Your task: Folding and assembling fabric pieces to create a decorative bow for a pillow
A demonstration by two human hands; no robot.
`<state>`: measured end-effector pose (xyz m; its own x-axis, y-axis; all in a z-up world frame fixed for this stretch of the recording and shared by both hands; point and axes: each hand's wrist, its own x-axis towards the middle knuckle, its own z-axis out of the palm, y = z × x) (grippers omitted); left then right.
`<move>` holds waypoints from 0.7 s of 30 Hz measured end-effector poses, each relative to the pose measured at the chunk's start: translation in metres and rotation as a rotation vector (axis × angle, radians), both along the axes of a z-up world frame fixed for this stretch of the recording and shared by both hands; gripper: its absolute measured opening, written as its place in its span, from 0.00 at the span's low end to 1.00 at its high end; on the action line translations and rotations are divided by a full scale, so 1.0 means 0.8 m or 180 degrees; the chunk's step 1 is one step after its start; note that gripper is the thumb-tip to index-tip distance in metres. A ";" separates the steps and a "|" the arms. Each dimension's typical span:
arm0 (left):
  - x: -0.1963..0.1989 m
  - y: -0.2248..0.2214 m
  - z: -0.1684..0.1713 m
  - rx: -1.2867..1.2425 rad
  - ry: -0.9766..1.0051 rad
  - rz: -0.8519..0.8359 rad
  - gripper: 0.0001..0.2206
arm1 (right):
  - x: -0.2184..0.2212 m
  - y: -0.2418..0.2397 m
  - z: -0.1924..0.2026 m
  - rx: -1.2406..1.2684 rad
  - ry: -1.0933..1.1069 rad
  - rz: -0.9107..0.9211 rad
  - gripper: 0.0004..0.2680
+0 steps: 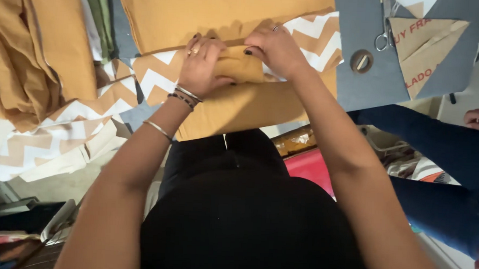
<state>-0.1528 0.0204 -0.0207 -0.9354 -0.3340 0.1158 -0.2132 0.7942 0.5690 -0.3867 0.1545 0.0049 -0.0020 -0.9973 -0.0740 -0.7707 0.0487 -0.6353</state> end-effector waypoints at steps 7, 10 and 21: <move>0.044 -0.009 0.077 -0.0207 0.0277 0.0664 0.32 | 0.024 0.014 0.067 -0.0316 0.0063 -0.0430 0.15; 0.067 -0.010 0.066 -0.0390 0.0163 0.0912 0.10 | 0.038 0.041 0.062 -0.0130 -0.0211 -0.1399 0.04; 0.046 0.013 -0.002 0.1035 -0.0203 0.1547 0.02 | 0.072 0.056 0.009 0.0337 -0.1831 -0.2328 0.06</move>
<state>-0.1162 0.0311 -0.0224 -0.6678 -0.7353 -0.1158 -0.5510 0.3837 0.7411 -0.3290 0.1995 0.0123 -0.5611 -0.7506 -0.3490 -0.0941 0.4768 -0.8740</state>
